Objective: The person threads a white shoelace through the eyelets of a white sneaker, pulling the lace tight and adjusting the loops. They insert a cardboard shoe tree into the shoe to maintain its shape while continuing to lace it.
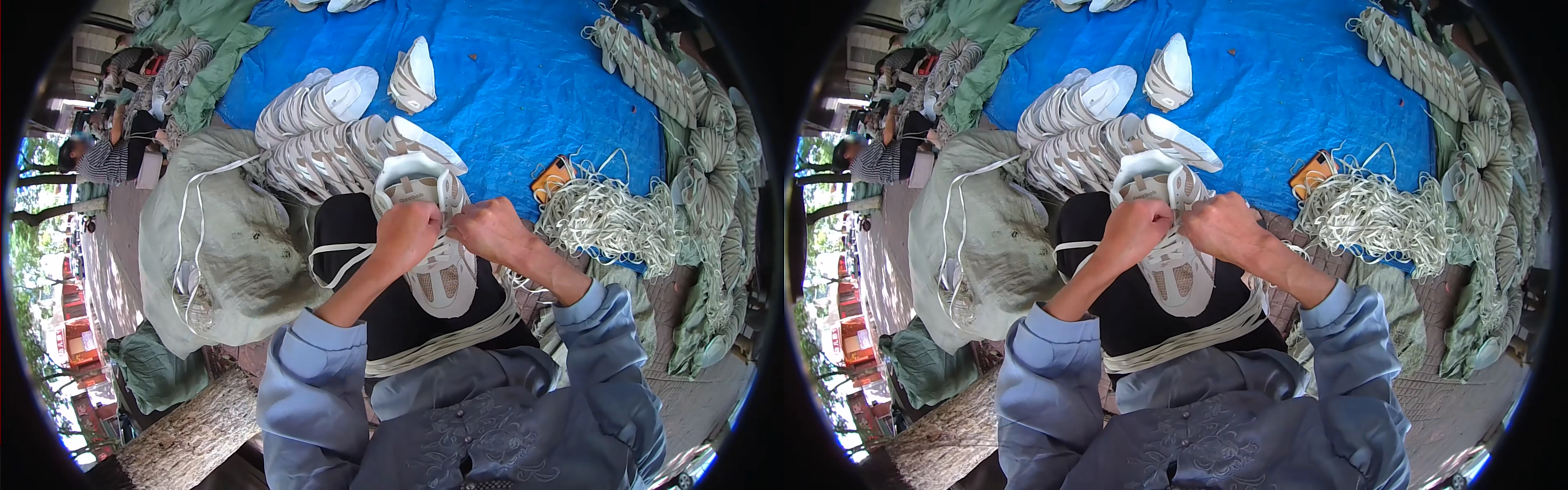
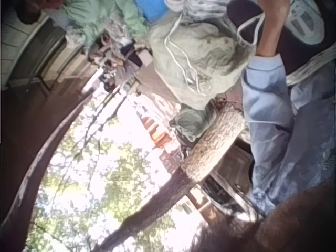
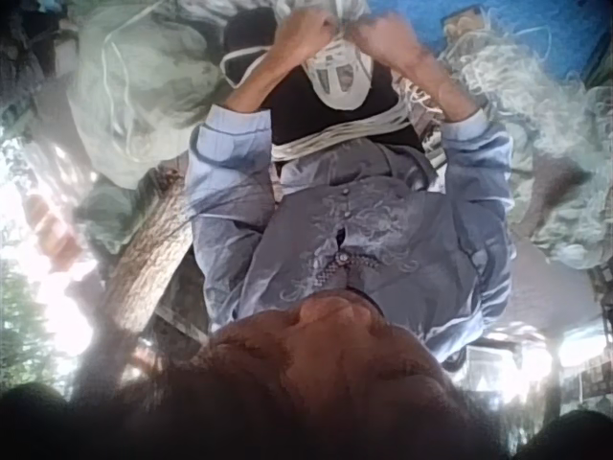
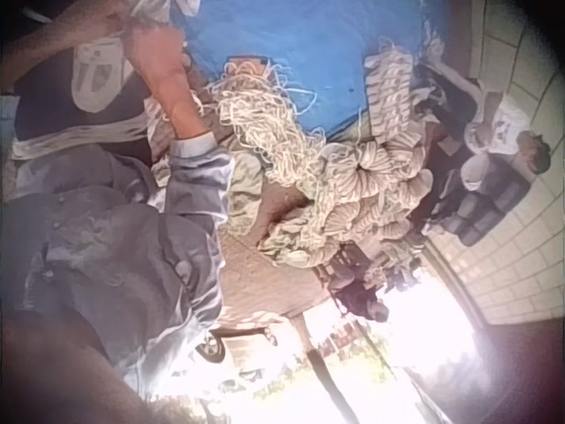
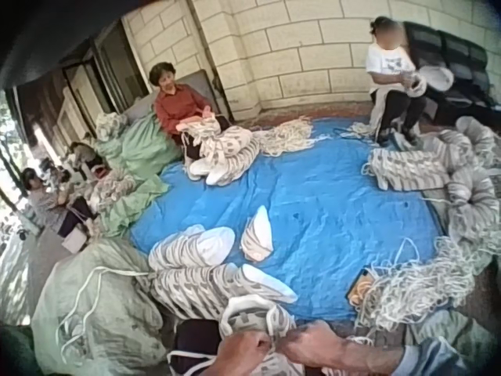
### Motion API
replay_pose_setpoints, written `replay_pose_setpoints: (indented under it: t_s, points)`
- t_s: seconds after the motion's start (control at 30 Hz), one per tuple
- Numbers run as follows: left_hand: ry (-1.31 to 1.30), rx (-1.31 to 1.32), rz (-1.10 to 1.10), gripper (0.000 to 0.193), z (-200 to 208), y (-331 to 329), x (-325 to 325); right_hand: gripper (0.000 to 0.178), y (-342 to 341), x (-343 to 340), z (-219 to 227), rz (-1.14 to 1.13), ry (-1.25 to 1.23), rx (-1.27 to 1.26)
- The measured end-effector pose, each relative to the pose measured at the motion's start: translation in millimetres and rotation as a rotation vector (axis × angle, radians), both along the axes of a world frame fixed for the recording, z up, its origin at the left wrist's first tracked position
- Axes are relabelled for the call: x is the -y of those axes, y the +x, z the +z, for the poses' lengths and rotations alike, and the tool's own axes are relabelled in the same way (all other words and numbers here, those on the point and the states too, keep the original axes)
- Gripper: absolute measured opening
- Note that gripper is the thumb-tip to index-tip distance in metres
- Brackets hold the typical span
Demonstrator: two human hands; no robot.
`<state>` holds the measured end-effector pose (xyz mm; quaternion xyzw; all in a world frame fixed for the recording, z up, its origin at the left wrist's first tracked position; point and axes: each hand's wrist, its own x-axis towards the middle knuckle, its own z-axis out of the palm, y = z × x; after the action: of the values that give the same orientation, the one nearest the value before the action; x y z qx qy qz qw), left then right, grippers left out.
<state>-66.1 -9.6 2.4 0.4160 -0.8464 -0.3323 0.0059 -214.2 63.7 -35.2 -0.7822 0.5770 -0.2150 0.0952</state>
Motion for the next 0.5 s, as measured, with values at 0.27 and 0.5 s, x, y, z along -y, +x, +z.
replay_pose_setpoints:
  t_s: [0.27, 0.5]
  points:
    - [0.073, -0.001, -0.013, 0.014, -8.1, -1.6, 2.1, 0.019, -12.3, 16.7, -6.3, 0.169, 0.110, 0.181]
    - [0.203, 0.116, -0.106, 0.012, -6.4, -10.0, 12.9, 0.014, -15.0, 9.1, -12.0, 0.036, 0.307, 0.496]
